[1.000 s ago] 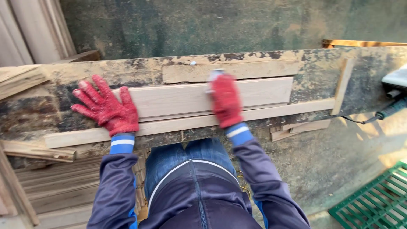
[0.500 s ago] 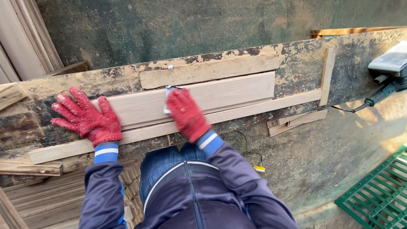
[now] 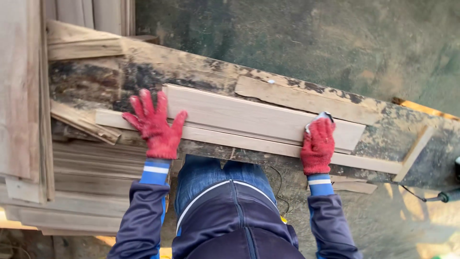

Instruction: Manual sanding of wooden planks using sandpaper in a workshop environment.

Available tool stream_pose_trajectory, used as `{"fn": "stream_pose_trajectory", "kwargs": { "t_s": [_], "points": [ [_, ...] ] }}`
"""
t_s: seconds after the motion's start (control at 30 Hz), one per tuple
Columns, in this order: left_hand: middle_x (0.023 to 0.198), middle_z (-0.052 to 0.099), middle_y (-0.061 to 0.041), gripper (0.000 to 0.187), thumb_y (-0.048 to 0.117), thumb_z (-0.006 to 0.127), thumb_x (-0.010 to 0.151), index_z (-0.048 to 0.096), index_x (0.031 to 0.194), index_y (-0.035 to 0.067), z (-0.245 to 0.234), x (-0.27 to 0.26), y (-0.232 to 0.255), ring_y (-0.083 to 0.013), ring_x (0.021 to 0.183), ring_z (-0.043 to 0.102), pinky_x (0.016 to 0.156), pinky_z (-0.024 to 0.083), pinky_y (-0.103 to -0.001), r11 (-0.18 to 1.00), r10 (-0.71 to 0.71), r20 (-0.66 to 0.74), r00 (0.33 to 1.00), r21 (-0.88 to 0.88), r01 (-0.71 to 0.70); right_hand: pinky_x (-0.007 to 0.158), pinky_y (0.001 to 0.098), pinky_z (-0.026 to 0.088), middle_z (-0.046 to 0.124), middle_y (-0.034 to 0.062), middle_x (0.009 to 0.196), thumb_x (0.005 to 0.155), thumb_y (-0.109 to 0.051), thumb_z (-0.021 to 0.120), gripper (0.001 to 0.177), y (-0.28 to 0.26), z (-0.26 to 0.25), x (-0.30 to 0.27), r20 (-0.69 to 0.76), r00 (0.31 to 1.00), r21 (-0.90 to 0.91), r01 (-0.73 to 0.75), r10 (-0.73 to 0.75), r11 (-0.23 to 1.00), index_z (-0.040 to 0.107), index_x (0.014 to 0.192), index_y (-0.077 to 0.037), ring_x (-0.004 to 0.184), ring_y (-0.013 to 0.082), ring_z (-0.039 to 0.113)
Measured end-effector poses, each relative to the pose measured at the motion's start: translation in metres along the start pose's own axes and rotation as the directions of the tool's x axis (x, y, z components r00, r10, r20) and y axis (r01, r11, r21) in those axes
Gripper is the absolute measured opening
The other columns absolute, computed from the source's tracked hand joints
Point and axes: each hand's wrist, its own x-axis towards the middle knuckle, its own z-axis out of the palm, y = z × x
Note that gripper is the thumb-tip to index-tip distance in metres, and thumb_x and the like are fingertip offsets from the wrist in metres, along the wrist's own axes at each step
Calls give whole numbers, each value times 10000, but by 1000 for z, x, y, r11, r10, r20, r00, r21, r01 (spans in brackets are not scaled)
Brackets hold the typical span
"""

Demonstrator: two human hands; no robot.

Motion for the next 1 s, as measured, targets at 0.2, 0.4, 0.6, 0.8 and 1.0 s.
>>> {"fn": "stream_pose_trajectory", "kwargs": {
  "t_s": [0.2,0.4,0.6,0.8,1.0],
  "points": [
    [1625,489,-210,720,601,525,1049,550,1565,99,7,-21,-5,-450,1555,317,1194,-14,-782,995,29,91,995,90,-37,1207,644,369,692,177,1259,971,-273,662,299,-111,51,95,228,844,339,399,-486,852,743,1169,-65,1263,456,595],
    [1585,555,-159,556,461,551,1044,640,1499,154,24,-24,-11,-453,1520,359,1176,87,-808,994,35,-41,999,108,-31,994,644,511,637,214,1137,1057,-329,518,347,-254,152,137,-46,660,546,646,-750,534,676,1113,-25,1098,470,627],
    [1549,490,-306,502,412,646,1023,692,1447,148,21,-23,-6,-547,1462,340,1081,153,-871,996,83,-179,980,28,-79,1116,641,428,643,227,1207,914,-207,776,356,-147,84,110,223,591,346,695,-775,630,680,1200,-17,1142,452,623],
    [1694,295,-209,556,414,659,1068,669,1553,142,24,-30,-9,-508,1533,172,1141,22,-821,996,54,-98,994,-64,-61,1293,598,281,557,131,1494,801,31,697,539,-74,0,74,462,722,289,428,-516,857,637,1331,-48,1462,384,444],
    [1687,331,-213,547,398,664,1071,691,1535,109,32,-30,-15,-507,1529,181,1147,15,-809,995,84,-116,990,-51,-90,1152,601,467,527,117,1151,749,-26,792,374,-209,75,113,274,737,308,542,-618,782,584,1058,-53,1108,322,522]
  ]
}}
